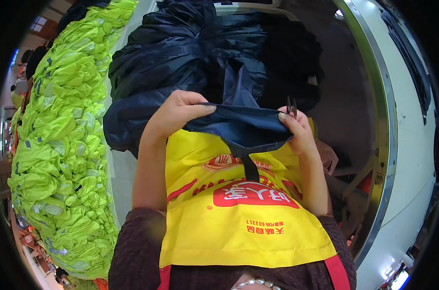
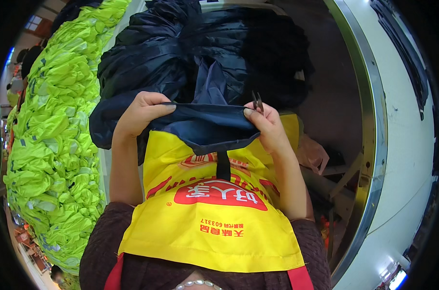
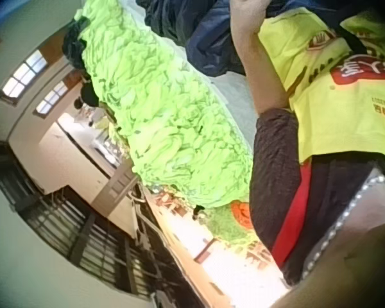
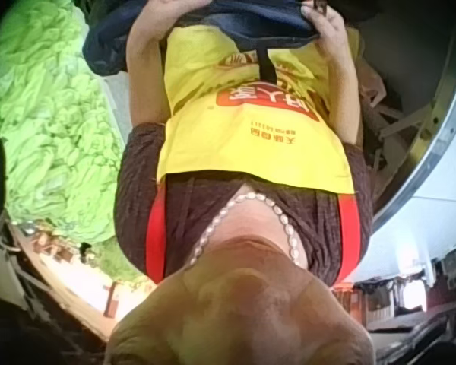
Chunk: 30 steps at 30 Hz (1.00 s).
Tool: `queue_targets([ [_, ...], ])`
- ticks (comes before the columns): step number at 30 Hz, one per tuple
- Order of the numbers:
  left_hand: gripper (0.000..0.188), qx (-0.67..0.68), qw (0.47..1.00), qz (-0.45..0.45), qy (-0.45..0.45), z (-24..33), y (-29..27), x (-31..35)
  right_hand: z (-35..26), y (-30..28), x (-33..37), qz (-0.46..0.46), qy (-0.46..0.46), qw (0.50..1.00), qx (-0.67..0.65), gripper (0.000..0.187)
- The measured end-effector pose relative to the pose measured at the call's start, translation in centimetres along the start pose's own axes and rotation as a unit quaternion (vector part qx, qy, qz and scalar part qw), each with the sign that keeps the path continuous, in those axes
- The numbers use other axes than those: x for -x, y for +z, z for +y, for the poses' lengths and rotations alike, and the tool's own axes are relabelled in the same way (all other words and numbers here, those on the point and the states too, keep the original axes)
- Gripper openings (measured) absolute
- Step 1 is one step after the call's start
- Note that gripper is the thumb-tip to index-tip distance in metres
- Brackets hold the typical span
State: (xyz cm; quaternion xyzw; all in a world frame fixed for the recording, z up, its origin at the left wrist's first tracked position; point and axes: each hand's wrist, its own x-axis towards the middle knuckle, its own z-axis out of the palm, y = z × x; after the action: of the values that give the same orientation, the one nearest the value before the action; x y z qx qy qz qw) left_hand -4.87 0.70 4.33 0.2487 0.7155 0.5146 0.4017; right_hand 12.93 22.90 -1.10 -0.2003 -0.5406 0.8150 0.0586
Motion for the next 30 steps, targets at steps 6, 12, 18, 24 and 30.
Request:
queue_targets([
  [6,0.019,0.151,0.988,0.022,-0.003,-1.3,1.6,-1.3,0.9,-0.3,0.8,0.03,0.025,0.997,0.07,0.021],
  [12,0.017,-0.011,0.997,-0.067,0.025,-0.4,2.2,-2.0,-3.5,3.6,1.3,-0.042,-0.216,0.919,0.326,0.058],
  [18,0.035,0.168,0.983,0.015,0.077,-0.5,3.6,-1.6,-1.6,6.7,-2.2,0.013,-0.168,0.954,0.246,0.033],
  [24,0.058,-0.081,0.99,0.117,0.025,-2.4,3.8,3.6,-1.0,6.6,-3.3,0.117,-0.208,0.964,0.115,0.014],
  [30,0.011,0.172,0.969,0.174,-0.045,-4.8,2.3,4.0,-1.6,4.7,-3.4,0.125,0.004,0.986,-0.108,0.013],
])
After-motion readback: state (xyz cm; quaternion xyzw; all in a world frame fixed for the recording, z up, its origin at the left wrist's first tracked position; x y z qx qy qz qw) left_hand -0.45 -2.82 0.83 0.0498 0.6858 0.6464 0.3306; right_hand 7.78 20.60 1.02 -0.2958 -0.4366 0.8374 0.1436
